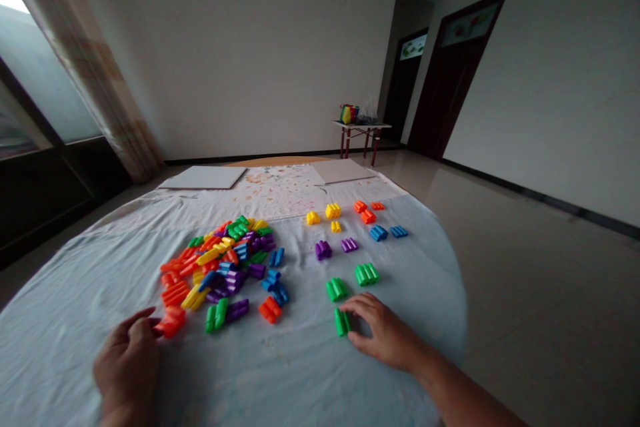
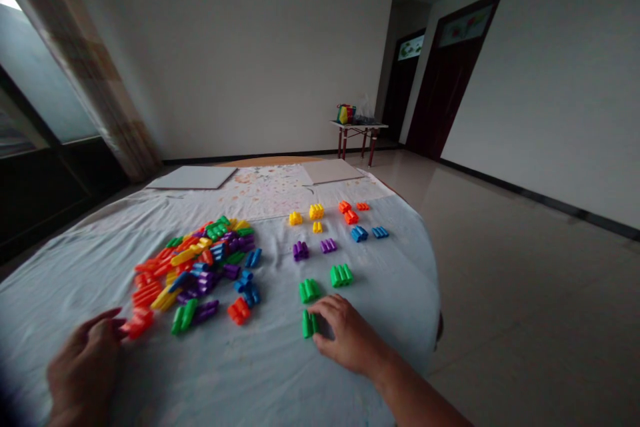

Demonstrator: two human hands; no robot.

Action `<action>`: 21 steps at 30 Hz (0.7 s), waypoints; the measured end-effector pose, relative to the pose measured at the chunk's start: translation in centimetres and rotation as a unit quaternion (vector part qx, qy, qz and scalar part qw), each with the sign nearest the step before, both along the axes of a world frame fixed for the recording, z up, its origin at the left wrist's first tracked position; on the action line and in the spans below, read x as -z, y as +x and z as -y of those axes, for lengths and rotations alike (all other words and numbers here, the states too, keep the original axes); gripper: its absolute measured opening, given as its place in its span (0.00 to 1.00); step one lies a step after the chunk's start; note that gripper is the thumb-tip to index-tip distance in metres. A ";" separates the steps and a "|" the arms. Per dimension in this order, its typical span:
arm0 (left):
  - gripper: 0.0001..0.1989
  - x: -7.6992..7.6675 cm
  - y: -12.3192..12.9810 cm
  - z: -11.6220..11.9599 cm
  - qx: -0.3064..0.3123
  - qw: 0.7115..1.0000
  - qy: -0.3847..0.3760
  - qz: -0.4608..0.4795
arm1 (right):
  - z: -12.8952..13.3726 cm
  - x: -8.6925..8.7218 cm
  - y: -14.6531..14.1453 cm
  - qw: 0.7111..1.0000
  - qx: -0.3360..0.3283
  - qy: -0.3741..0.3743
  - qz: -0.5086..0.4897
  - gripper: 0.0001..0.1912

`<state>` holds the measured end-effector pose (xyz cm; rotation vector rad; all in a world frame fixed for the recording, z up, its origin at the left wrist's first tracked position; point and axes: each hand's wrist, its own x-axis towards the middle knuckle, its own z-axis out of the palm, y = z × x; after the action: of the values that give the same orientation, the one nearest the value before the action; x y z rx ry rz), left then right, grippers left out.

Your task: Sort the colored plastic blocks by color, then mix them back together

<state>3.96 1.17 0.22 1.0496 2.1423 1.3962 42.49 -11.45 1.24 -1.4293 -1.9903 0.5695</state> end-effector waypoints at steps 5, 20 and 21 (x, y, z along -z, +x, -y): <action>0.17 0.3 -0.2 -0.1 -0.006 1.000 0.003 -0.013 | -0.3 0.4 0.5 1.000 0.016 0.015 -0.014 0.21; 0.16 1.3 -0.9 -0.3 -0.011 0.997 0.027 -0.069 | -2.0 1.8 -0.3 0.998 0.027 0.050 -0.013 0.20; 0.15 1.7 -1.1 -0.5 -0.011 0.995 0.049 -0.084 | -2.0 1.8 -0.4 0.998 0.025 0.053 -0.013 0.21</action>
<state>2.84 1.70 -1.45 1.2240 2.2289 1.4833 42.10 -9.45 -0.59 -1.3974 -1.9299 0.4516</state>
